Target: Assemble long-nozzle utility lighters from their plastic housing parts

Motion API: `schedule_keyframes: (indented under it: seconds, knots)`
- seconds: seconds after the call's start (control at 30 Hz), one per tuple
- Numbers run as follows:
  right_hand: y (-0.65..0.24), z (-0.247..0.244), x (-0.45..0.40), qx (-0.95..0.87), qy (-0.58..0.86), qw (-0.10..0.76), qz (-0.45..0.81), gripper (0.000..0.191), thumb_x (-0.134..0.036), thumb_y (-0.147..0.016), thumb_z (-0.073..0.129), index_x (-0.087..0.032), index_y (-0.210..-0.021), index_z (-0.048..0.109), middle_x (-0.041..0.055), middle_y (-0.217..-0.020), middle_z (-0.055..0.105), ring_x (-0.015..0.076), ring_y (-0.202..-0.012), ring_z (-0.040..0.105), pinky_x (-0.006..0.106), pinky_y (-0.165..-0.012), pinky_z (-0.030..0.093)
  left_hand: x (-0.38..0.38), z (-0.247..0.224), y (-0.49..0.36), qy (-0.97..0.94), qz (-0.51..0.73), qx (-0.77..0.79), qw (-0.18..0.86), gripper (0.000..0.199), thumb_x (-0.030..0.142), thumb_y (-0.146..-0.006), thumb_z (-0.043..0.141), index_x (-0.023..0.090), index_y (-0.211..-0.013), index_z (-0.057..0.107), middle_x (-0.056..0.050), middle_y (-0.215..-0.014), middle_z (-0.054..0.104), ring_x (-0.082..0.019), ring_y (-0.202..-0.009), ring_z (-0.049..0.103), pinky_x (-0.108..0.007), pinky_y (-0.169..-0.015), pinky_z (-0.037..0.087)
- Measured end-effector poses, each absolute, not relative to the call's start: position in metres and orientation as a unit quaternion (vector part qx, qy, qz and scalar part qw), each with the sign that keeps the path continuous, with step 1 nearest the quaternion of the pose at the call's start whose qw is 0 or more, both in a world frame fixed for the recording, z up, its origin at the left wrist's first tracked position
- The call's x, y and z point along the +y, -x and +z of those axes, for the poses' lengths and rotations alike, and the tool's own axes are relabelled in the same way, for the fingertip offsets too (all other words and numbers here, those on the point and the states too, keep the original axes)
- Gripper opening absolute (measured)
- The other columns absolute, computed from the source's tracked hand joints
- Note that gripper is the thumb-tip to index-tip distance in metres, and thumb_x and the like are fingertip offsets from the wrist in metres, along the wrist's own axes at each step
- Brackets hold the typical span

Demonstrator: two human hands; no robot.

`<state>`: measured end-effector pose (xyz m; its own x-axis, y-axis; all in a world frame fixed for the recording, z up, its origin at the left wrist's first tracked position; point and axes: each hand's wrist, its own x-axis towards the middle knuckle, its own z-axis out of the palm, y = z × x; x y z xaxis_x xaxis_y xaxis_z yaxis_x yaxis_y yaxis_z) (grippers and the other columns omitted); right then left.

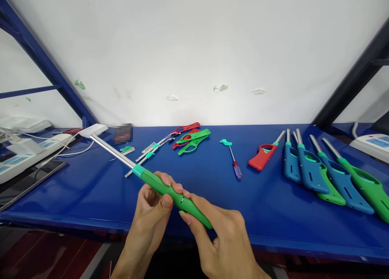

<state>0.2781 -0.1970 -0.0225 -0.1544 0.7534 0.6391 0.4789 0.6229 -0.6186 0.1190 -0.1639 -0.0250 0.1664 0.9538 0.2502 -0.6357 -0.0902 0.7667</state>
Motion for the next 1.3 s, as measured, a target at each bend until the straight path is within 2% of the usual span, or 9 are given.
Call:
schedule_keyframes:
  seconds: [0.23, 0.4, 0.57, 0.77, 0.87, 0.97, 1.07, 1.23, 1.3]
  knots:
    - [-0.28, -0.022, -0.196, -0.728, 0.435, 0.49, 0.203, 0.026, -0.039, -0.103, 0.064, -0.029, -0.126, 0.07, -0.0062, -0.078, 0.076, 0.0111, -0.062, 0.073, 0.016, -0.061, 0.059, -0.166, -0.019, -0.119, -0.344, 0.638, 0.231, 0.649, 0.032, 0.028, -0.082, 0.093, 0.02, -0.098, 0.067, 0.0, -0.088, 0.075, -0.017, -0.086, 0.075, -0.028, -0.083, 0.06]
    - [-0.279, -0.024, -0.198, -0.719, 0.423, 0.517, 0.191, 0.018, -0.03, -0.104, 0.062, -0.029, -0.117, 0.074, -0.0086, -0.068, 0.072, 0.008, -0.052, 0.066, 0.014, -0.06, 0.056, -0.165, -0.016, -0.119, -0.307, 0.644, 0.237, 0.66, 0.037, 0.028, -0.077, 0.097, 0.02, -0.097, 0.067, 0.001, -0.087, 0.076, -0.017, -0.087, 0.076, -0.027, -0.085, 0.06]
    - [-0.279, -0.026, -0.199, -0.715, 0.425, 0.525, 0.179, 0.018, -0.028, -0.103, 0.063, -0.026, -0.117, 0.074, -0.0081, -0.062, 0.069, 0.0094, -0.045, 0.061, 0.018, -0.05, 0.052, -0.166, -0.016, -0.122, -0.302, 0.64, 0.231, 0.668, 0.035, 0.029, -0.079, 0.096, 0.021, -0.098, 0.068, 0.002, -0.086, 0.077, -0.016, -0.086, 0.077, -0.026, -0.084, 0.06]
    - [-0.281, -0.025, -0.196, -0.728, 0.428, 0.503, 0.181, 0.019, -0.031, -0.105, 0.059, -0.027, -0.117, 0.073, -0.0059, -0.073, 0.074, 0.0094, -0.05, 0.062, 0.019, -0.053, 0.052, -0.163, -0.019, -0.119, -0.308, 0.632, 0.228, 0.674, 0.033, 0.028, -0.08, 0.094, 0.02, -0.1, 0.069, 0.001, -0.087, 0.077, -0.017, -0.088, 0.077, -0.027, -0.085, 0.06]
    - [-0.284, -0.026, -0.197, -0.747, 0.44, 0.463, 0.186, 0.018, -0.041, -0.102, 0.064, -0.024, -0.1, 0.071, -0.0051, -0.067, 0.066, 0.0094, -0.048, 0.054, 0.022, -0.049, 0.044, -0.163, -0.019, -0.118, -0.313, 0.623, 0.221, 0.682, 0.034, 0.029, -0.08, 0.095, 0.021, -0.099, 0.068, 0.002, -0.087, 0.076, -0.017, -0.087, 0.076, -0.028, -0.086, 0.059]
    - [-0.286, -0.028, -0.199, -0.758, 0.458, 0.424, 0.189, 0.04, -0.048, -0.103, 0.061, -0.022, -0.072, 0.054, -0.0052, -0.057, 0.051, 0.0091, -0.047, 0.043, 0.026, -0.048, 0.034, -0.165, -0.017, -0.119, -0.317, 0.614, 0.219, 0.689, 0.032, 0.029, -0.081, 0.093, 0.021, -0.098, 0.068, 0.002, -0.087, 0.075, -0.017, -0.087, 0.075, -0.027, -0.084, 0.058]
    - [-0.287, -0.029, -0.198, -0.77, 0.461, 0.395, 0.197, 0.045, -0.047, -0.107, 0.054, -0.022, -0.07, 0.048, -0.0047, -0.056, 0.051, 0.0094, -0.048, 0.04, 0.028, -0.051, 0.03, -0.166, -0.015, -0.12, -0.323, 0.6, 0.216, 0.699, 0.033, 0.029, -0.081, 0.094, 0.02, -0.096, 0.066, 0.002, -0.085, 0.072, -0.017, -0.085, 0.074, -0.027, -0.081, 0.057]
    - [-0.291, -0.03, -0.197, -0.776, 0.454, 0.383, 0.215, 0.044, -0.042, -0.107, 0.051, -0.022, -0.07, 0.043, -0.0042, -0.058, 0.049, 0.0093, -0.05, 0.036, 0.029, -0.053, 0.026, -0.168, -0.014, -0.124, -0.315, 0.588, 0.213, 0.714, 0.027, 0.028, -0.087, 0.089, 0.022, -0.099, 0.065, 0.002, -0.089, 0.072, -0.021, -0.1, 0.076, -0.033, -0.094, 0.059]
    - [-0.291, -0.03, -0.197, -0.773, 0.448, 0.388, 0.227, 0.043, -0.04, -0.107, 0.051, -0.021, -0.07, 0.043, -0.0046, -0.057, 0.046, 0.0088, -0.05, 0.033, 0.03, -0.054, 0.024, -0.168, -0.014, -0.126, -0.314, 0.584, 0.209, 0.719, 0.027, 0.027, -0.088, 0.088, 0.022, -0.101, 0.065, 0.002, -0.088, 0.072, -0.02, -0.094, 0.077, -0.032, -0.09, 0.06]
